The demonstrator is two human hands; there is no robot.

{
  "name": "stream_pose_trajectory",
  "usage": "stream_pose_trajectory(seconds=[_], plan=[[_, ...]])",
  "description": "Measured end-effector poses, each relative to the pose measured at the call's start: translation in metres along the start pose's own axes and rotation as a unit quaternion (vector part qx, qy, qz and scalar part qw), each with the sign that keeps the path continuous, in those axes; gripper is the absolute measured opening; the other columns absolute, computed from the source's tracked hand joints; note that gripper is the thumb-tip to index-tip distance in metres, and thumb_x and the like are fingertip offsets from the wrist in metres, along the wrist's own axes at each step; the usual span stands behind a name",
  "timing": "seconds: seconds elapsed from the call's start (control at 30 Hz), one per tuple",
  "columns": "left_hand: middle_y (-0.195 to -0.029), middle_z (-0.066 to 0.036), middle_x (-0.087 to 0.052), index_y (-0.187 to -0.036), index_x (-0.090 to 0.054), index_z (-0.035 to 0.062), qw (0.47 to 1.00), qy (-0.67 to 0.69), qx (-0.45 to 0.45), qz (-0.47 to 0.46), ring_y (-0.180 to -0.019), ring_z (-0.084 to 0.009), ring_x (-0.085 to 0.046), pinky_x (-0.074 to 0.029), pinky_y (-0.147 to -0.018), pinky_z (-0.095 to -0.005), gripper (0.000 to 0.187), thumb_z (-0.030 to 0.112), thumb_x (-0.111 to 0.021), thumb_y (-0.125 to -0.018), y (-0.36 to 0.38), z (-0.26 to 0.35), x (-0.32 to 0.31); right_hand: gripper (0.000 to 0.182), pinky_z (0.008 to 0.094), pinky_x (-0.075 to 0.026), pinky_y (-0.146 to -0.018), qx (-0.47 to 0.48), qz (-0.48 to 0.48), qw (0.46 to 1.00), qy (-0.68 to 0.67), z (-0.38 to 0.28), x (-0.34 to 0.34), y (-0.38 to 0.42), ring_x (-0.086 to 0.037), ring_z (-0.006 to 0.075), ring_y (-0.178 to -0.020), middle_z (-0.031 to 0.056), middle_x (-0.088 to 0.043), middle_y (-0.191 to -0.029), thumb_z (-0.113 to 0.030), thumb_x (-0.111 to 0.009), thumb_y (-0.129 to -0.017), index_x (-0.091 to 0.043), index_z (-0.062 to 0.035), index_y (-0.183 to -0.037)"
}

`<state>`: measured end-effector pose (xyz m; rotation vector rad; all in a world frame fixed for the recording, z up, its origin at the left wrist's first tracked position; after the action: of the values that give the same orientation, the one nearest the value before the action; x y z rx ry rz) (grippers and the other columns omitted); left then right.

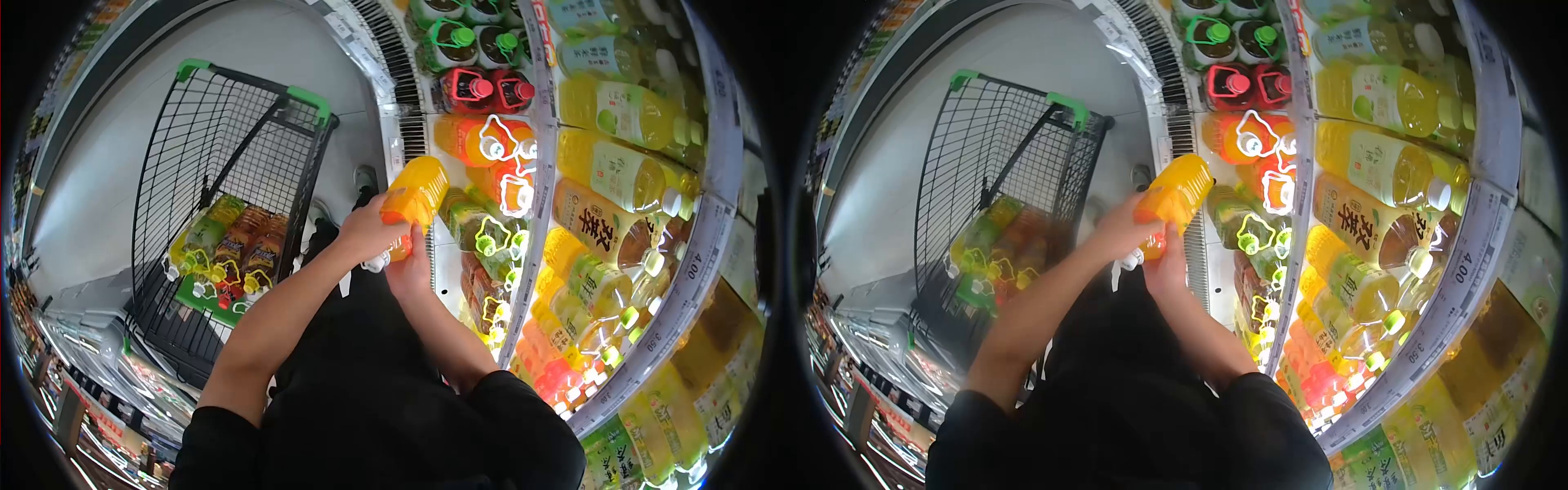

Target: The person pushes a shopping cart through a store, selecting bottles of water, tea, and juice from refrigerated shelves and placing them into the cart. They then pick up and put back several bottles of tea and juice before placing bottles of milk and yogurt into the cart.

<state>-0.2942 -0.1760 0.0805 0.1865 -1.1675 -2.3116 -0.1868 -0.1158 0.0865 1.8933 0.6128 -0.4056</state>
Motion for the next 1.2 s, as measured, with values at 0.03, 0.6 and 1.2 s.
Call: stream_pose_trajectory(seconds=[0.03,0.6,1.2], plan=[[-0.122,-0.018,-0.067,-0.141,-0.051,0.0027,0.998,0.059,-0.035,-0.005,-0.115,-0.0273,-0.066,-0.050,-0.099,-0.0359,0.070,0.034,-0.070,-0.081,0.023,0.002,0.010,0.054,0.0416,-0.041,-0.112,0.028,0.009,0.998,0.055,-0.005,-0.007,0.020,-0.049,0.0250,-0.134,0.0106,-0.047,-0.146,-0.031,-0.046,-0.107,-0.030,-0.0077,-0.152],[-0.148,-0.018,-0.045,-0.159,-0.015,-0.0006,0.830,0.450,-0.109,0.311,-0.132,-0.0212,-0.048,-0.040,-0.110,-0.0328,0.080,0.017,-0.062,-0.097,0.272,-0.189,0.247,0.061,0.0347,-0.045,-0.105,-0.095,-0.313,0.844,0.425,0.266,-0.263,0.078,-0.052,0.0194,-0.127,0.0120,-0.051,-0.137,-0.011,-0.058,-0.097,-0.031,-0.0033,-0.152],[-0.136,-0.032,-0.052,-0.129,-0.053,-0.0110,0.847,0.100,-0.005,0.523,-0.129,-0.0464,-0.049,-0.039,-0.112,-0.0481,0.064,0.029,-0.071,-0.083,0.205,-0.414,0.297,0.050,0.0408,-0.063,-0.086,-0.407,-0.151,0.538,0.723,0.515,-0.277,-0.049,-0.070,0.0196,-0.108,0.0064,-0.070,-0.119,-0.046,-0.031,-0.108,-0.061,-0.0103,-0.126]])
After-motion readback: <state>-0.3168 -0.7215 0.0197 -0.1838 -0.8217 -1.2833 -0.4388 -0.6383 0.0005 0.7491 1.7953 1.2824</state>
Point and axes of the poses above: each hand's wrist, its own y-axis away from the middle knuckle, its own x-axis out of the back of the hand, z = x × y, the point moved 10 cm from there along -y, towards the middle knuckle
